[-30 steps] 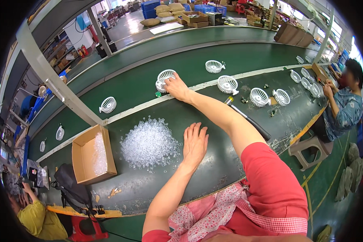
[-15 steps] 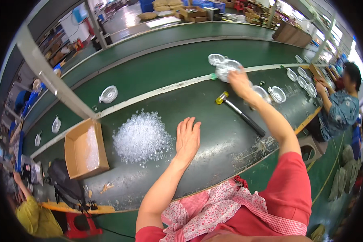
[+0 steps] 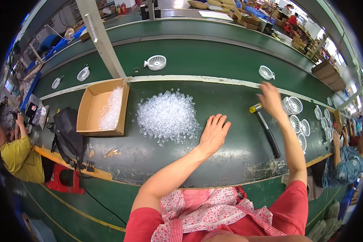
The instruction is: Assembling small metal components into white plastic fan-like housings on an electronics production line.
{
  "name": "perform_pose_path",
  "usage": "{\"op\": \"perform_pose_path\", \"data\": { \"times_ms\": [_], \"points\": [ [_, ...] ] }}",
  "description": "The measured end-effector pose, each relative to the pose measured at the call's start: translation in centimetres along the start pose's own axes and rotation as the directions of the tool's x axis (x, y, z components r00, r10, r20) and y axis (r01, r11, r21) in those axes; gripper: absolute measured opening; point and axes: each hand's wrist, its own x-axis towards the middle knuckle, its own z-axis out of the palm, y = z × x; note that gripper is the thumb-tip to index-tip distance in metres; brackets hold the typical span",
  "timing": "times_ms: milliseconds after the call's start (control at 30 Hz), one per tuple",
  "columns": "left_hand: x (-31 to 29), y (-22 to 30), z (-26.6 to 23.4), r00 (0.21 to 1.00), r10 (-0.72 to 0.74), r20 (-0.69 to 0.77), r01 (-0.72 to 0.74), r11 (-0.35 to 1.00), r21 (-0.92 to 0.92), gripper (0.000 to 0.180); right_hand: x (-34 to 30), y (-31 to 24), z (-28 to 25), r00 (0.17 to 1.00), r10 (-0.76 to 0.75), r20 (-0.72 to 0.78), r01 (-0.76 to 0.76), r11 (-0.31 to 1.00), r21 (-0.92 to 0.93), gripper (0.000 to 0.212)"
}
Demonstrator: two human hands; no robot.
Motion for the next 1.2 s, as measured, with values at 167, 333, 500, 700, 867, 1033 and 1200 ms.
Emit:
{"op": "perform_pose_path", "data": {
  "times_ms": [167,333,500,700,867,1033,1200],
  "points": [
    [-0.2,-0.8,-0.2,1.0,0.014,-0.018,-0.013,0.999,0.029,0.037,11.5,-14.3,6.8,0.977,-0.186,-0.106,0.212,0.777,0.593,0.039],
    [0.5,-0.4,-0.9,1.0,0.017,-0.016,-0.016,0.999,0.039,0.041,19.6,-22.9,14.1,0.971,-0.192,-0.145,0.24,0.729,0.641,0.045],
    [0.3,-0.3,0.2,0.99,-0.102,-0.093,0.072,0.956,-0.284,0.046,23.1,-25.1,17.6,0.967,-0.13,0.219,-0.011,0.837,0.547,0.04],
    [0.0,-0.5,-0.2,0.999,0.007,0.053,-0.014,0.989,0.146,0.035,18.9,-21.6,14.8,0.966,-0.106,-0.235,0.208,0.859,0.468,0.02],
    [0.1,-0.5,-0.5,0.997,0.035,-0.063,-0.028,0.993,0.116,0.032,10.5,-16.4,6.1,0.871,-0.275,-0.407,0.386,0.896,0.221,0.025],
    [0.2,-0.6,-1.0,0.99,0.088,-0.113,-0.081,0.995,0.065,0.027,2.1,-12.3,1.4,0.877,-0.198,-0.439,0.302,0.936,0.181,0.031],
    [0.6,1.0,-3.4,0.954,0.139,-0.266,-0.181,0.974,-0.137,0.036,-3.3,-10.8,0.2,0.936,0.041,-0.348,0.107,0.913,0.395,0.023]
  ]
}}
